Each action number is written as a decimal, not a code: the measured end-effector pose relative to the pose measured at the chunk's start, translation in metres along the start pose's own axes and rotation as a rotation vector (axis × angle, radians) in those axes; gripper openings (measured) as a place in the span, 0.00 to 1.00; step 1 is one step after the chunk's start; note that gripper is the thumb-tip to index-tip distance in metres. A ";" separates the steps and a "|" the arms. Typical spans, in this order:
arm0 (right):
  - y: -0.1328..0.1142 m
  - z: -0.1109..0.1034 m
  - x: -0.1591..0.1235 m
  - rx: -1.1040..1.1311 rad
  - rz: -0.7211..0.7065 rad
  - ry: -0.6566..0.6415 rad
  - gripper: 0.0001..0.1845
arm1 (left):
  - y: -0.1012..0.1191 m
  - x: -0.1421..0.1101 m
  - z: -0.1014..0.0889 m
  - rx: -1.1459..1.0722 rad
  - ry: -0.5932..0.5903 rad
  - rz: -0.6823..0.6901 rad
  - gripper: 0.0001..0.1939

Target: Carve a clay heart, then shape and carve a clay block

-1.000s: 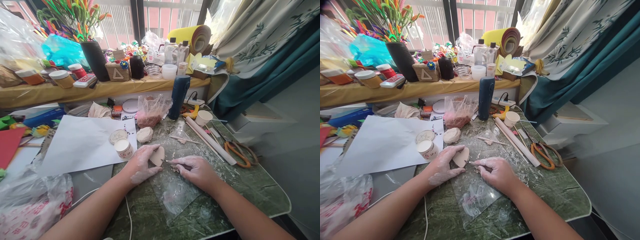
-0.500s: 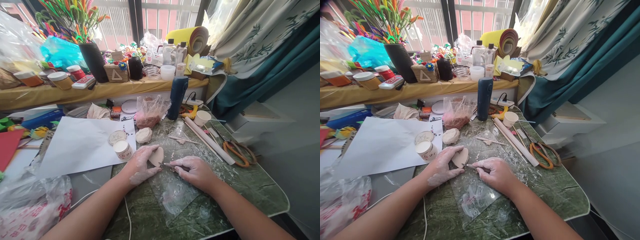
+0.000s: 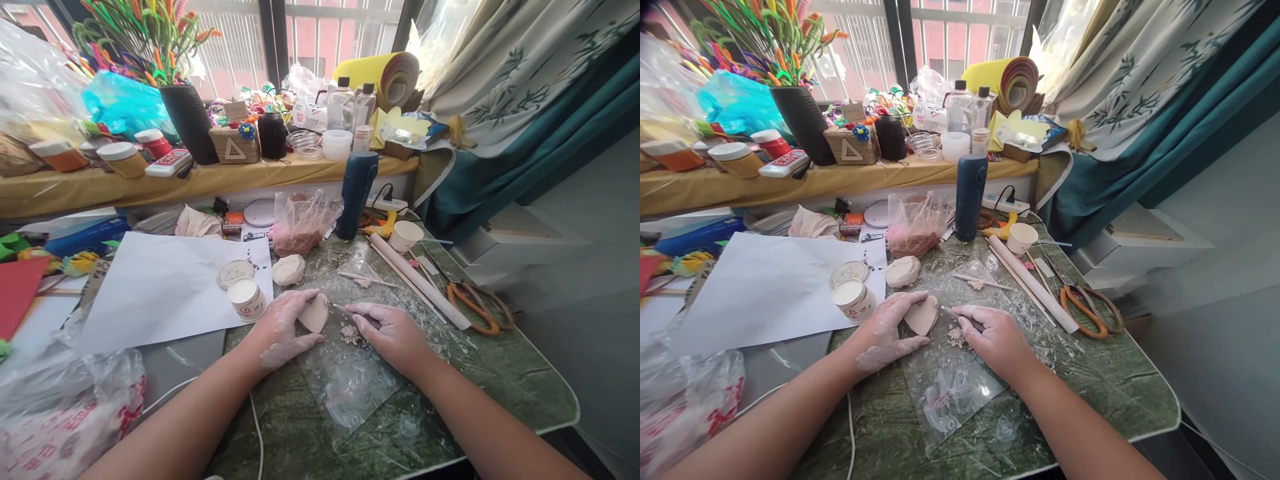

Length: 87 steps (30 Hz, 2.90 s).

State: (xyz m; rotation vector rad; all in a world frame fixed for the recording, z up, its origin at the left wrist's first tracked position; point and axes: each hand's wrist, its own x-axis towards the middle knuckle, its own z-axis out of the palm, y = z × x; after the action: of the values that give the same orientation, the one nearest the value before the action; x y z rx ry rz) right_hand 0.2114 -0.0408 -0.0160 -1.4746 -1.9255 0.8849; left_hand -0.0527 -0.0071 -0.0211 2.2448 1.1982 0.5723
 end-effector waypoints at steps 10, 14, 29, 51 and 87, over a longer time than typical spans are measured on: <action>-0.004 -0.001 0.004 0.017 -0.010 -0.065 0.17 | -0.001 0.000 0.001 -0.007 0.005 0.008 0.41; -0.005 0.001 0.006 0.028 0.019 -0.049 0.17 | 0.001 0.000 0.000 -0.017 0.011 0.013 0.41; -0.015 -0.003 0.012 0.078 0.049 -0.180 0.15 | 0.003 0.000 -0.001 -0.016 0.013 0.004 0.40; -0.014 -0.002 0.022 0.121 0.074 -0.175 0.17 | 0.001 -0.001 0.001 -0.032 0.023 0.023 0.42; -0.010 -0.006 0.036 0.133 0.176 -0.210 0.17 | 0.002 -0.001 -0.001 -0.033 0.007 0.000 0.42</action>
State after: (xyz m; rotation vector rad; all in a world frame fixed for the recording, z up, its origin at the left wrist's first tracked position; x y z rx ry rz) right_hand 0.2011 -0.0063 -0.0035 -1.5401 -1.8605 1.2667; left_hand -0.0520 -0.0084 -0.0194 2.2167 1.1834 0.5962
